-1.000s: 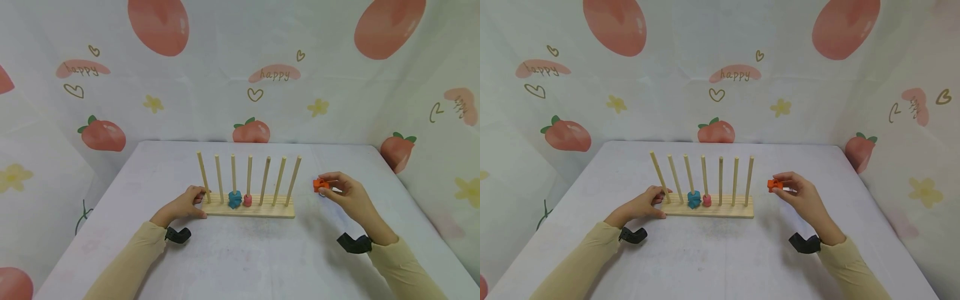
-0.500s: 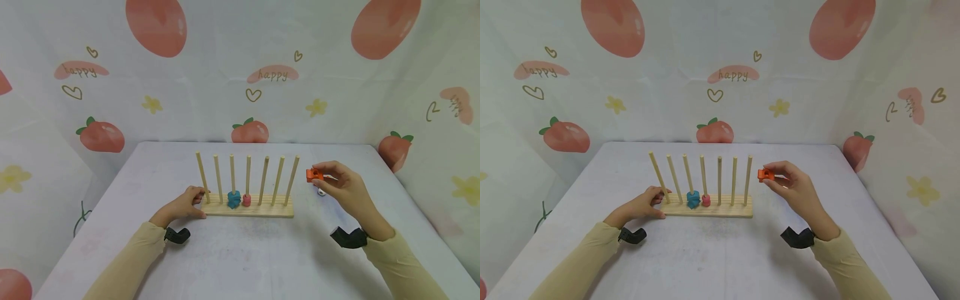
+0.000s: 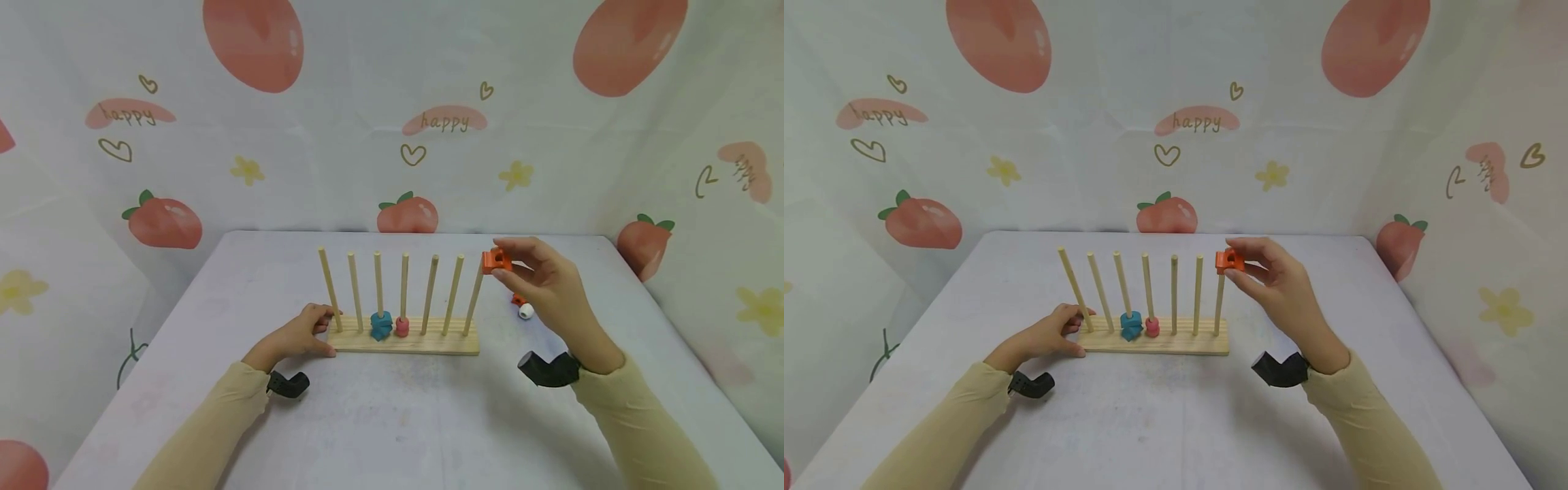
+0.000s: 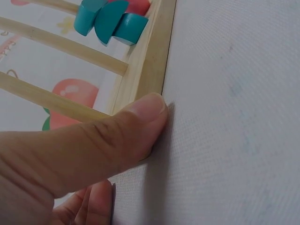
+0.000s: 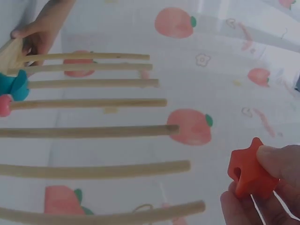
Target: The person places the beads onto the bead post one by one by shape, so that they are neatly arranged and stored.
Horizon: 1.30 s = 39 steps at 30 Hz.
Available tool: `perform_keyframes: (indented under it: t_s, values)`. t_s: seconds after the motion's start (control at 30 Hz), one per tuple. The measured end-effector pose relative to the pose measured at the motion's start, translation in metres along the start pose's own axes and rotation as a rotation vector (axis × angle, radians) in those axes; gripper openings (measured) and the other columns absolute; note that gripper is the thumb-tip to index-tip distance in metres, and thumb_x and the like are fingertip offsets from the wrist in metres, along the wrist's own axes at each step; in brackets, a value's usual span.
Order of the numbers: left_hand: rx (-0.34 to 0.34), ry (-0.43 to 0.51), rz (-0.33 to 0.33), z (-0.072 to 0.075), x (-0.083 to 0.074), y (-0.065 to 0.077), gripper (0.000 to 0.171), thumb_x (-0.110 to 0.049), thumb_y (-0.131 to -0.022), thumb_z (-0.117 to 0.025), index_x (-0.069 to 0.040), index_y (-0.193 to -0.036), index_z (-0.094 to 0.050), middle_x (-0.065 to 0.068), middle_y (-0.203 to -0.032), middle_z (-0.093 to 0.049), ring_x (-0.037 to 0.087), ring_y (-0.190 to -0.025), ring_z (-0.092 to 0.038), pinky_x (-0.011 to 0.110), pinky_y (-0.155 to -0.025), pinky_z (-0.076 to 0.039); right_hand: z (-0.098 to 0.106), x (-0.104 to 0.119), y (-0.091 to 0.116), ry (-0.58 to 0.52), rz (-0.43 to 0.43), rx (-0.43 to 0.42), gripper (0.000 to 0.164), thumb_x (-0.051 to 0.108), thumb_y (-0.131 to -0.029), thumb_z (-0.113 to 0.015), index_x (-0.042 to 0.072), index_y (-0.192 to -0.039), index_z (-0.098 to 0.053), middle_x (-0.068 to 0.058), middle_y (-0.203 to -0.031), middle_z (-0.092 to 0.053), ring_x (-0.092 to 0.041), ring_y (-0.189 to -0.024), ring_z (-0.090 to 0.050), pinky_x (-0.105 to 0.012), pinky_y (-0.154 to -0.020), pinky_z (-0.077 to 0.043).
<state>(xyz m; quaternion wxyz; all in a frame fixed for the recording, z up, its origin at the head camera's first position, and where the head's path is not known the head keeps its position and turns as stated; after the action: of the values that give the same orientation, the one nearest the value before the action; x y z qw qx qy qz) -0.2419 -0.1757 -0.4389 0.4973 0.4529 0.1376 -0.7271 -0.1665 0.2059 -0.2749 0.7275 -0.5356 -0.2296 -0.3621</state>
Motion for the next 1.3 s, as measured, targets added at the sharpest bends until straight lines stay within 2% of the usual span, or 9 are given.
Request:
perform_keyframes:
  t_s: [0.23, 0.4, 0.57, 0.73, 0.87, 1.07, 1.3]
  values:
    - [0.012, 0.029, -0.009, 0.000, 0.000, 0.000, 0.079, -0.007, -0.074, -0.084, 0.002, -0.139, -0.041, 0.022, -0.131, -0.030, 0.035, -0.126, -0.037, 0.049, -0.112, -0.035, -0.007, 0.005, -0.015, -0.044, 0.066, -0.009, 0.036, -0.014, -0.083, -0.065, -0.011, -0.118, -0.058, 0.005, -0.110, -0.064, -0.008, -0.102, -0.063, -0.017, -0.088, -0.053]
    - [0.006, 0.018, -0.003, 0.000, 0.000, -0.001, 0.078, -0.006, -0.073, -0.084, 0.002, -0.138, -0.042, 0.022, -0.130, -0.031, 0.034, -0.124, -0.038, 0.049, -0.112, -0.036, -0.012, 0.008, -0.025, -0.082, 0.079, 0.002, 0.035, -0.013, -0.084, -0.066, -0.011, -0.118, -0.058, 0.003, -0.109, -0.065, -0.010, -0.102, -0.063, -0.019, -0.088, -0.054]
    - [0.005, 0.014, 0.003, 0.000, 0.002, -0.002, 0.079, -0.007, -0.073, -0.084, 0.001, -0.139, -0.042, 0.021, -0.129, -0.032, 0.033, -0.124, -0.038, 0.049, -0.112, -0.036, -0.016, 0.009, -0.033, -0.079, 0.078, 0.018, 0.034, -0.009, -0.085, -0.066, -0.010, -0.118, -0.059, 0.002, -0.108, -0.065, -0.010, -0.102, -0.063, -0.019, -0.088, -0.054]
    - [0.008, 0.023, -0.002, 0.000, 0.002, -0.002, 0.079, -0.008, -0.072, -0.085, 0.001, -0.139, -0.042, 0.021, -0.129, -0.032, 0.034, -0.124, -0.039, 0.049, -0.112, -0.036, -0.022, 0.006, -0.043, -0.148, 0.055, 0.036, 0.036, -0.016, -0.082, -0.065, -0.013, -0.117, -0.058, 0.001, -0.108, -0.065, -0.012, -0.102, -0.063, -0.022, -0.088, -0.055]
    - [0.011, 0.017, -0.008, 0.000, 0.003, -0.002, 0.079, -0.008, -0.073, -0.084, 0.002, -0.139, -0.041, 0.021, -0.130, -0.032, 0.034, -0.124, -0.039, 0.050, -0.111, -0.036, -0.029, 0.004, -0.048, -0.159, 0.041, 0.066, 0.037, -0.019, -0.081, -0.064, -0.014, -0.117, -0.057, 0.003, -0.108, -0.064, -0.012, -0.102, -0.063, -0.024, -0.088, -0.055]
    - [0.007, 0.006, 0.001, 0.000, 0.002, -0.001, 0.080, -0.009, -0.073, -0.084, 0.001, -0.140, -0.040, 0.021, -0.131, -0.031, 0.034, -0.126, -0.038, 0.049, -0.112, -0.036, -0.038, 0.000, -0.052, -0.114, 0.040, 0.118, 0.036, -0.015, -0.083, -0.066, -0.011, -0.118, -0.058, 0.005, -0.108, -0.063, -0.008, -0.100, -0.062, -0.024, -0.089, -0.055]
    - [0.008, 0.003, 0.013, 0.000, 0.000, 0.000, 0.081, -0.010, -0.074, -0.084, 0.003, -0.140, -0.038, 0.022, -0.132, -0.031, 0.036, -0.129, -0.038, 0.048, -0.113, -0.035, -0.045, -0.005, -0.054, -0.015, 0.046, 0.181, 0.034, -0.008, -0.083, -0.069, -0.005, -0.115, -0.062, -0.013, -0.110, -0.065, -0.004, -0.103, -0.062, -0.023, -0.095, -0.052]
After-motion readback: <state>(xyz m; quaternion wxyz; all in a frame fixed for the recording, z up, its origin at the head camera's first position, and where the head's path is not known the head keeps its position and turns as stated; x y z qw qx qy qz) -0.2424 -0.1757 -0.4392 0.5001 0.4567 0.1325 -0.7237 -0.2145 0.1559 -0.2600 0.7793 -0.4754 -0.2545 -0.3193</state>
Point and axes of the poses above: each hand's wrist, its own y-axis away from the middle knuckle, its own z-axis out of the back of the hand, x = y × z, the point moved 3 cm from there along -y, towards the middle knuckle
